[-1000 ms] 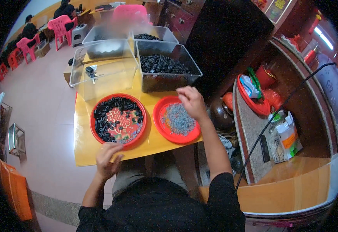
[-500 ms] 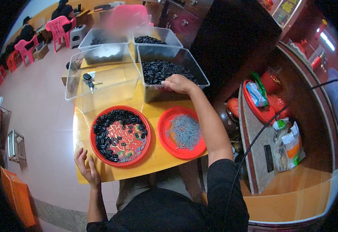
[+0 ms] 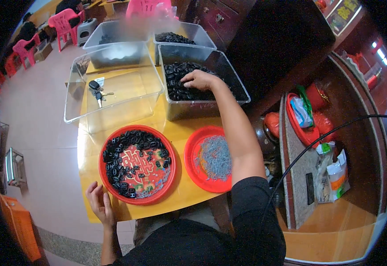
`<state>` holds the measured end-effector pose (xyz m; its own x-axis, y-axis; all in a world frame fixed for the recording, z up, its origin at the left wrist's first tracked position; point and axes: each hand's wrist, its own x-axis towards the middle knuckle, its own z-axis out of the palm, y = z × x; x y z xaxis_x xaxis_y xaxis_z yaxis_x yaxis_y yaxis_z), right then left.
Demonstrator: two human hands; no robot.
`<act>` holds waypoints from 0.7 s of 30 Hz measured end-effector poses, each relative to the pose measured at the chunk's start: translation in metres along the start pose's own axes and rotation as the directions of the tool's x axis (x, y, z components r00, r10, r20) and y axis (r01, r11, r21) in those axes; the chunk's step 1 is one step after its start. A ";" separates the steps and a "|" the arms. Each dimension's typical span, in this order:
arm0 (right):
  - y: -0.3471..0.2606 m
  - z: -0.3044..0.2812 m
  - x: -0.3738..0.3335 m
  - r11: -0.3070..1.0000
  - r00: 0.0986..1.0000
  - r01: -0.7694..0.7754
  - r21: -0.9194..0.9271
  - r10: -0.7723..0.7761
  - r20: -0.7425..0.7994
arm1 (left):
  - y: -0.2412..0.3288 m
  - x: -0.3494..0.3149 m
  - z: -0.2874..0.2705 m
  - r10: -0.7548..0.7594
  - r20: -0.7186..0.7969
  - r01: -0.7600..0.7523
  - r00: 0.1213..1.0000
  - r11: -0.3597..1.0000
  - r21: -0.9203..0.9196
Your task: The person sorts and assembles small black plastic parts and small rings by hand at a workstation.
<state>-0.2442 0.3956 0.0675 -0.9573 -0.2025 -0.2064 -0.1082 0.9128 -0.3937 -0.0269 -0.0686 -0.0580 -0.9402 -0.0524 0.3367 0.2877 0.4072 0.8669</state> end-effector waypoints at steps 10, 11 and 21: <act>0.007 -0.025 -0.022 0.856 0.886 -0.279 0.436 0.405 -0.227 | 0.003 0.002 -0.001 0.003 0.060 -0.005 0.998 1.000 0.020; 0.011 -0.026 -0.030 0.855 0.882 -0.283 0.434 0.410 -0.232 | 0.001 0.003 0.000 -0.002 0.059 0.002 0.998 1.000 -0.008; 0.001 0.002 -0.086 0.990 0.733 0.020 -0.138 -0.108 -0.671 | -0.011 0.001 0.000 0.025 0.007 -0.023 1.000 0.987 -0.157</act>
<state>-0.1609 0.4129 0.0828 -0.8701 -0.0093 0.4928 -0.1635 0.9486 -0.2709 -0.0306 -0.0729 -0.0674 -0.9340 -0.0358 0.3555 0.3347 0.2603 0.9057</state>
